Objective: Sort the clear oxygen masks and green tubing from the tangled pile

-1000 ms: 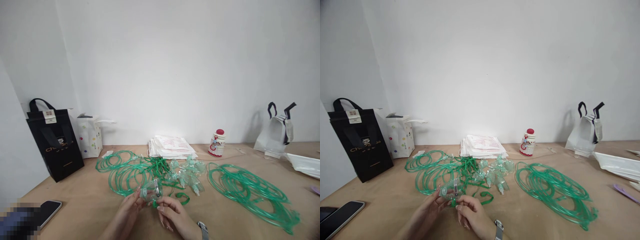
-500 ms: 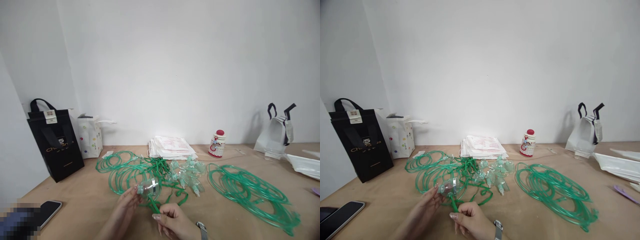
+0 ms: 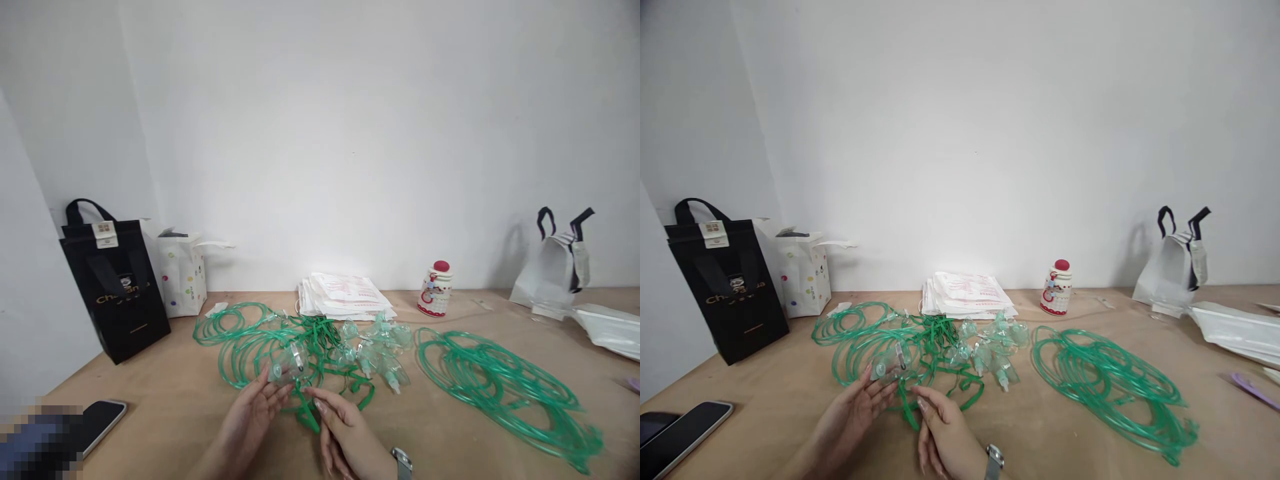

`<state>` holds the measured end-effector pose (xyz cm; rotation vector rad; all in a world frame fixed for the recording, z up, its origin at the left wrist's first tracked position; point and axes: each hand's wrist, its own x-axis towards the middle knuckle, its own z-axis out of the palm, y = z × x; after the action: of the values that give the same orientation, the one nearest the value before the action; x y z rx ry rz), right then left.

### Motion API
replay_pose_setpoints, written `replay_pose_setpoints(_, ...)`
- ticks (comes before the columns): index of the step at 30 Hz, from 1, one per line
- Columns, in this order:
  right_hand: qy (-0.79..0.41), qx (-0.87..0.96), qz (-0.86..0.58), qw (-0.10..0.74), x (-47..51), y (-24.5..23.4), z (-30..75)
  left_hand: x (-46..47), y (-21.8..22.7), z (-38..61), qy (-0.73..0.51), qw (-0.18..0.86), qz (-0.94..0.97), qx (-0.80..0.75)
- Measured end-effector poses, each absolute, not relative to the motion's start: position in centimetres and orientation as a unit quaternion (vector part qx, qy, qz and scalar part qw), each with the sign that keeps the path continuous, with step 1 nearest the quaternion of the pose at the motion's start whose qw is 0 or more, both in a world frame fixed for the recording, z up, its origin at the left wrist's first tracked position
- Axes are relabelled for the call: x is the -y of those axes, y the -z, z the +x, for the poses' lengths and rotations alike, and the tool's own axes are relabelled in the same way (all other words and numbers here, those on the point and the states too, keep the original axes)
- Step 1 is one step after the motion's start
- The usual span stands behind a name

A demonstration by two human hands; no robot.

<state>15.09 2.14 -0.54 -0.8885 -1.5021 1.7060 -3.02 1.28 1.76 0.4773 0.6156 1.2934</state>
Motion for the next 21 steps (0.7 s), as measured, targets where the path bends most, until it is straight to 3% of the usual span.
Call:
replay_pose_setpoints(7,-0.602,0.587,-0.348,0.415,-2.2,0.6,15.0,-0.8,-1.3,-1.8,-0.611,0.665,0.310,-0.298)
replay_pose_setpoints(13,-0.603,0.603,-0.340,0.395,-1.7,0.5,14.6,-0.5,-1.4,-1.2,-0.591,0.656,0.362,-0.299)
replay_pose_setpoints(21,-0.571,0.628,-0.388,0.359,-1.7,0.1,14.9,-0.8,-1.1,-1.1,-0.636,0.653,0.273,-0.307)
